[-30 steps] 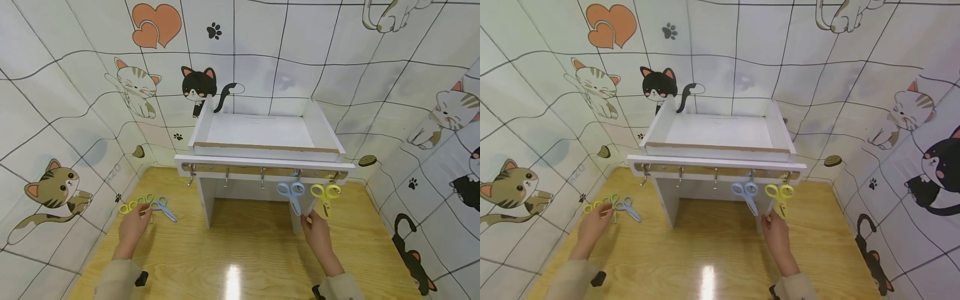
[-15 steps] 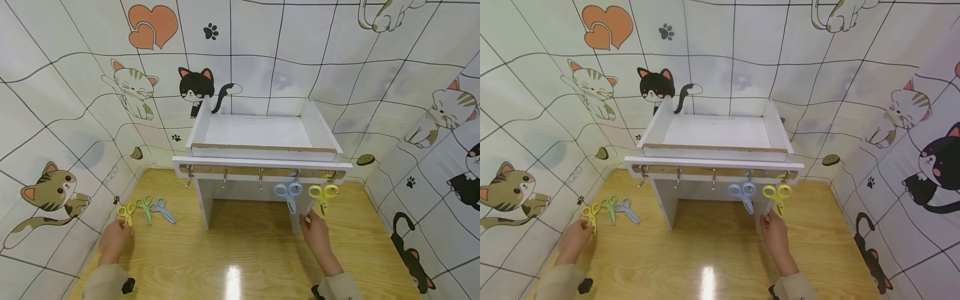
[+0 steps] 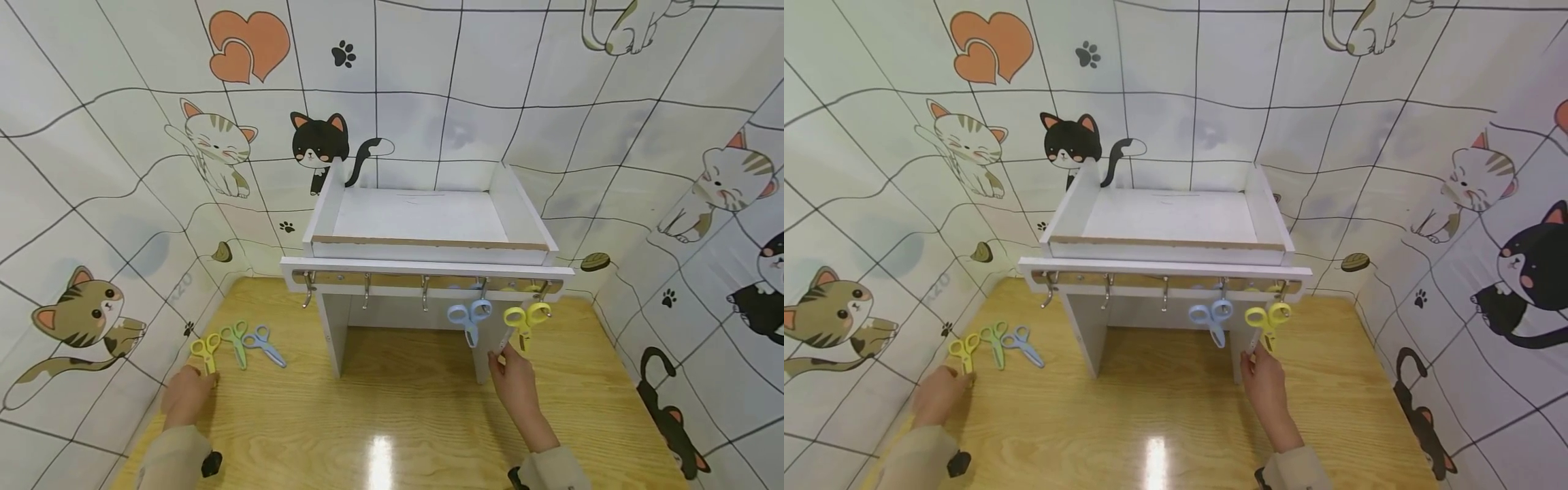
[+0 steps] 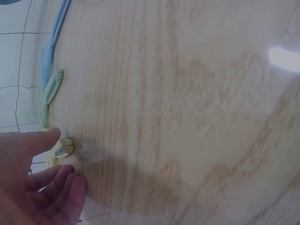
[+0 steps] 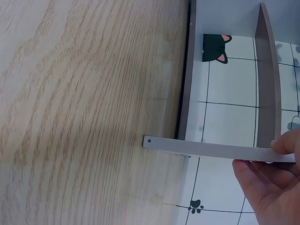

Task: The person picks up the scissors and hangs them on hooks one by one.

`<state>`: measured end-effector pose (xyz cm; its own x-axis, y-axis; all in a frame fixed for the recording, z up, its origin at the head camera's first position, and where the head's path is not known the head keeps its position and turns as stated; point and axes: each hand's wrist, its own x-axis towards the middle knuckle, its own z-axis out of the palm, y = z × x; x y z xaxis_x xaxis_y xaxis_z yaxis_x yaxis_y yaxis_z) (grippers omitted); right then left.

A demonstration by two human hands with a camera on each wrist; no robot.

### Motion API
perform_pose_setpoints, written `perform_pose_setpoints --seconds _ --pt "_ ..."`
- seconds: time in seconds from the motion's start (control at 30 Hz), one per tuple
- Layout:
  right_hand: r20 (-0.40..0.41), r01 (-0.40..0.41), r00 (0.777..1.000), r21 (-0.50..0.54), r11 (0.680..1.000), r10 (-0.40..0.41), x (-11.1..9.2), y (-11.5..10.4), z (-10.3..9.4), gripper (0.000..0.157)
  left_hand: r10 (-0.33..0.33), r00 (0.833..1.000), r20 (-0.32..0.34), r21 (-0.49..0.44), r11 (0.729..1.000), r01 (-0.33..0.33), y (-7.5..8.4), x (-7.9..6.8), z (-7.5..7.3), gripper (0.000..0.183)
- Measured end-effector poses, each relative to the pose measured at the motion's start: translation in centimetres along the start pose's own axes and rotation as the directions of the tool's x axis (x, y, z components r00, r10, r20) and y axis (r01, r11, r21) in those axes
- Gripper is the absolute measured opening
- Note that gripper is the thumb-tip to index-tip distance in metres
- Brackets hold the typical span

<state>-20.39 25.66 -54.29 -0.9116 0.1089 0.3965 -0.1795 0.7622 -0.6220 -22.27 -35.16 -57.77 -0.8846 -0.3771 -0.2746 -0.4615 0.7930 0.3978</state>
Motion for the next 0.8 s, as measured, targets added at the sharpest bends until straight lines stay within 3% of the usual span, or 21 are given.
perform_pose_setpoints --seconds 0.2,0.43,0.8 --pt "-0.014 0.001 1.0 -0.01 1.0 -0.001 0.04 0.01 0.14 0.009 0.02 1.0 0.004 -0.012 1.0 -0.02 0.22 0.16 0.13 0.04" --pt "0.004 -0.01 1.0 -0.001 1.0 0.01 -0.03 -0.36 -0.06 0.011 0.049 0.998 0.034 -0.052 0.997 -0.047 0.1 0.15 0.13 0.03" --pt "-0.006 0.001 1.0 -0.004 1.0 -0.001 -0.07 -0.6 -0.17 0.009 0.089 0.995 0.043 -0.148 0.986 -0.082 -0.64 0.0 -0.17 0.028"
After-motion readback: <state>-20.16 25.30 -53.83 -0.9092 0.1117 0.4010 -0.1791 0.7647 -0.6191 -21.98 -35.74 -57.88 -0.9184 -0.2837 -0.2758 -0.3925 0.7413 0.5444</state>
